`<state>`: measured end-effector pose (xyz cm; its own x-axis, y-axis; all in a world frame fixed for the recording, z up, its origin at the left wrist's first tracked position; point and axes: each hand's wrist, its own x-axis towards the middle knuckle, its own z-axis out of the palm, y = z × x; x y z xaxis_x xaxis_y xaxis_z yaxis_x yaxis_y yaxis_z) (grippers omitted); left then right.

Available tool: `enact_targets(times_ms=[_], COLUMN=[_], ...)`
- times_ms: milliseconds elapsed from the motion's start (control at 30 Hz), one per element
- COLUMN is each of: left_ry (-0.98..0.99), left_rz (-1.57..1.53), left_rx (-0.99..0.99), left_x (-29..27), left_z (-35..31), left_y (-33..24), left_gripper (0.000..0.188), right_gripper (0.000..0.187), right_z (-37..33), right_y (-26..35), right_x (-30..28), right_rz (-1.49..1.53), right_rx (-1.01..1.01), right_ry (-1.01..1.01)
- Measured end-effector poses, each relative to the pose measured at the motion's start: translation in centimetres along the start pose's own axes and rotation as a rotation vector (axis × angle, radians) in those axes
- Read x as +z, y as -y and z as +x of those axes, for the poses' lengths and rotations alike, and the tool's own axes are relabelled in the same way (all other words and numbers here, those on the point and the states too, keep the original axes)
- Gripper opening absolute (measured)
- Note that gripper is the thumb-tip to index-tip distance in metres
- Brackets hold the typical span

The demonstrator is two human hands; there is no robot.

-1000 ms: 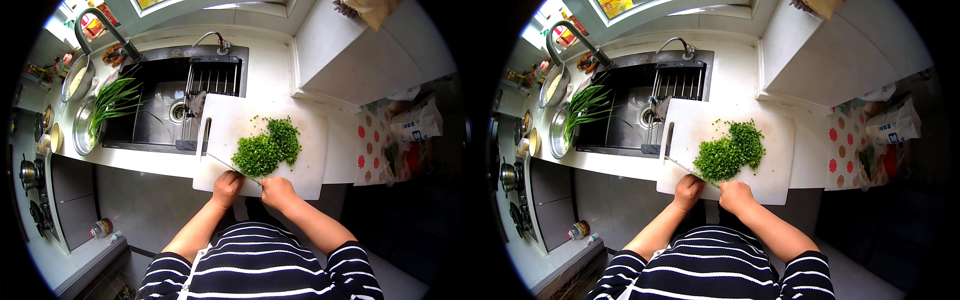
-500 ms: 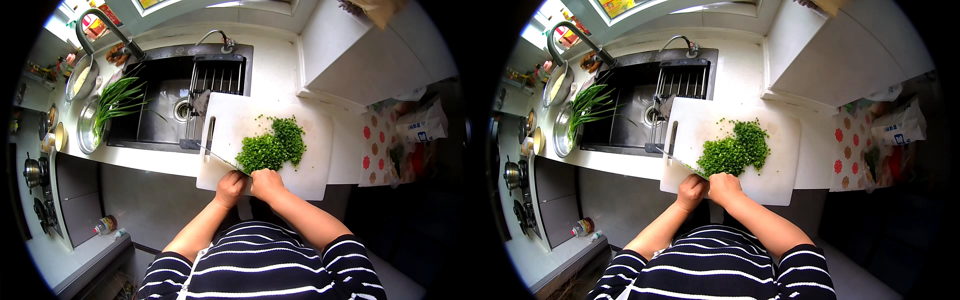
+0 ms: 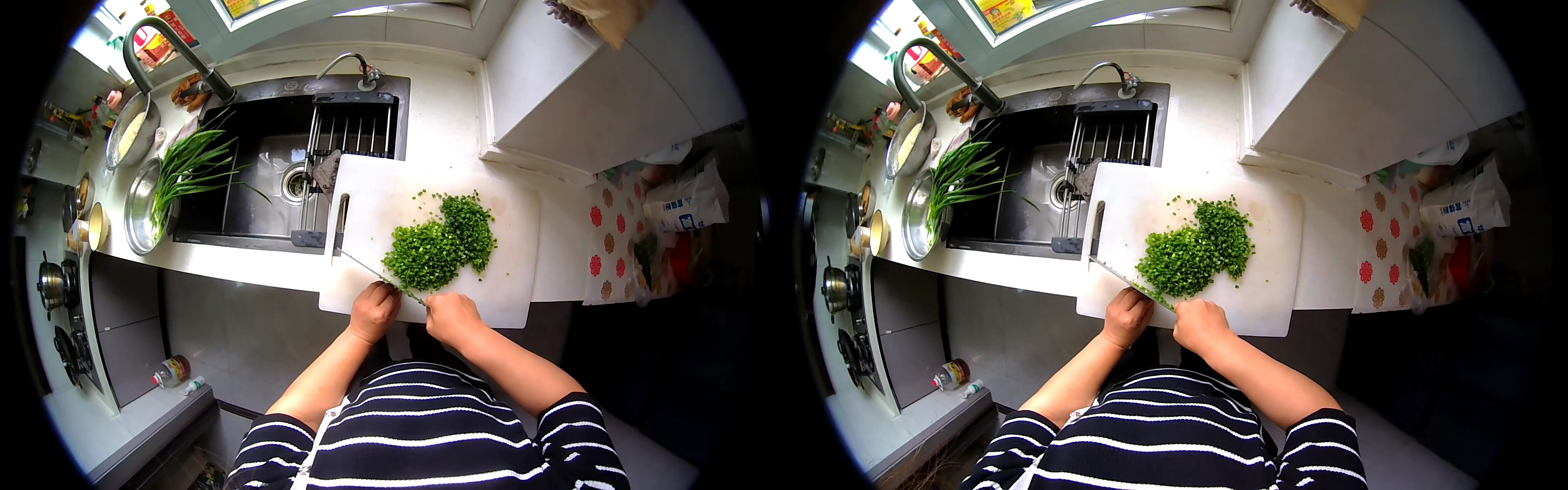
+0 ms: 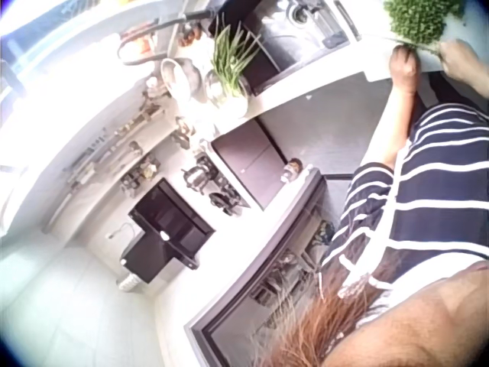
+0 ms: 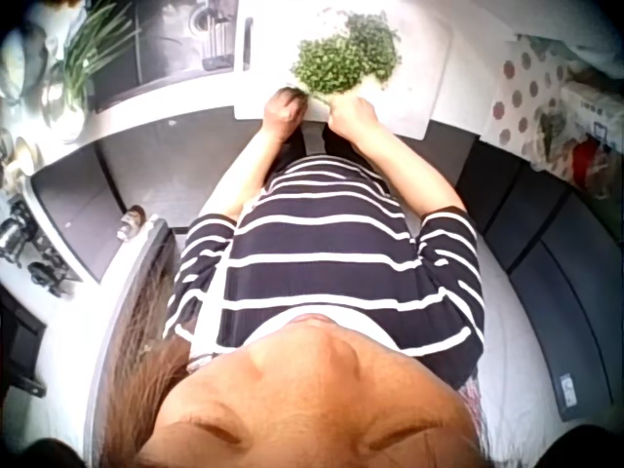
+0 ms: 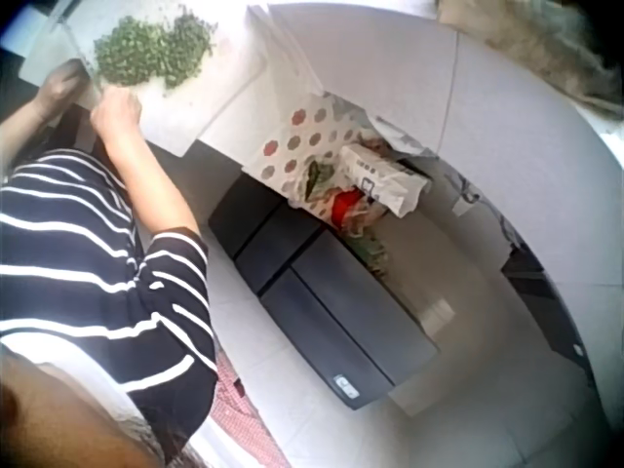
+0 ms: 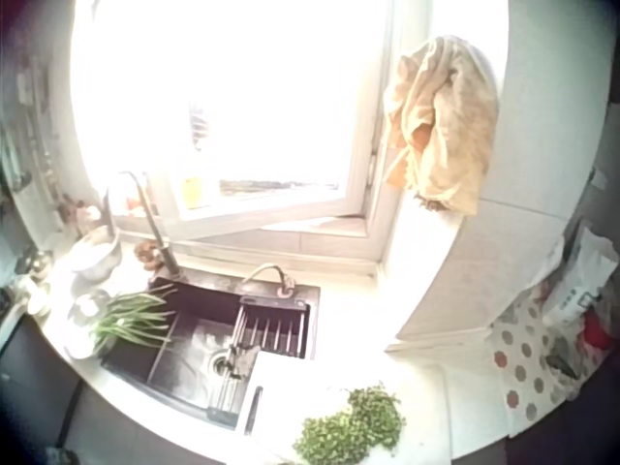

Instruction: The person cleans a bundle of green onions in a metal bowl at the sink, then transfers them to a cutting board and chops them into small pieces using a cleaver.

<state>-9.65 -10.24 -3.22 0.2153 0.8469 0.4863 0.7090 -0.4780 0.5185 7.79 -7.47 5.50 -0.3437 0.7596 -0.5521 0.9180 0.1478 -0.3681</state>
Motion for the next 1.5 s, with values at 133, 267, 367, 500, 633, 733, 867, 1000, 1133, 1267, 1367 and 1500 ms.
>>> enact_targets(times_ms=[133,267,367,500,633,733,867,1000,1133,1267,1367,1500], left_ry=[0.001,0.009,0.017,0.019,0.051,0.052,0.048,0.056,0.023,0.023,0.035,0.058], left_rz=[-0.009,-0.005,-0.009,0.037,0.018,-0.007,0.007,0.005,-0.019,0.006,-0.008,-0.018], left_rx=[-0.007,-0.003,0.005,-0.002,-0.099,-0.115,-0.099,-0.13,-0.227,-0.202,-0.21,-0.207], left_x=[-0.1,-0.2,-0.3,-0.6,-0.8,-0.5,-0.5,-0.5,-0.8,-0.5,-0.4,-0.4], left_z=[-0.1,-0.2,-0.2,-0.5,-0.8,-1.3,-1.0,-1.1,-0.7,-1.1,-1.1,-1.0], left_y=[0.1,0.2,0.1,-0.1,-0.5,-0.2,-0.1,-0.1,-0.9,-0.5,-0.4,-0.1], left_gripper=[0.009,0.008,0.007,0.007,0.012,0.013,0.012,0.01,0.007,0.006,0.01,0.011], right_gripper=[0.017,0.016,0.015,0.015,0.016,0.016,0.016,0.016,0.016,0.017,0.016,0.014], right_z=[0.5,2.3,3.3,3.9,2.4,0.7,-0.4,-0.2,0.4,2.1,3.8,3.3], right_y=[0.4,1.6,2.3,1.0,1.1,1.0,0.7,0.5,0.8,1.9,2.1,1.5], right_x=[0.7,1.8,1.6,1.9,0.5,0.5,0.7,1.2,1.1,1.0,1.6,1.0], right_rz=[-0.012,-0.006,-0.008,0.092,0.105,0.047,-0.002,0.005,-0.021,-0.019,0.028,0.079], right_rx=[0.013,0.016,0.04,0.001,-0.014,-0.048,-0.04,-0.017,0.028,0.035,0.011,-0.014], right_ry=[-0.022,-0.045,-0.038,-0.118,-0.12,-0.129,-0.11,-0.145,-0.067,-0.042,-0.092,-0.175])
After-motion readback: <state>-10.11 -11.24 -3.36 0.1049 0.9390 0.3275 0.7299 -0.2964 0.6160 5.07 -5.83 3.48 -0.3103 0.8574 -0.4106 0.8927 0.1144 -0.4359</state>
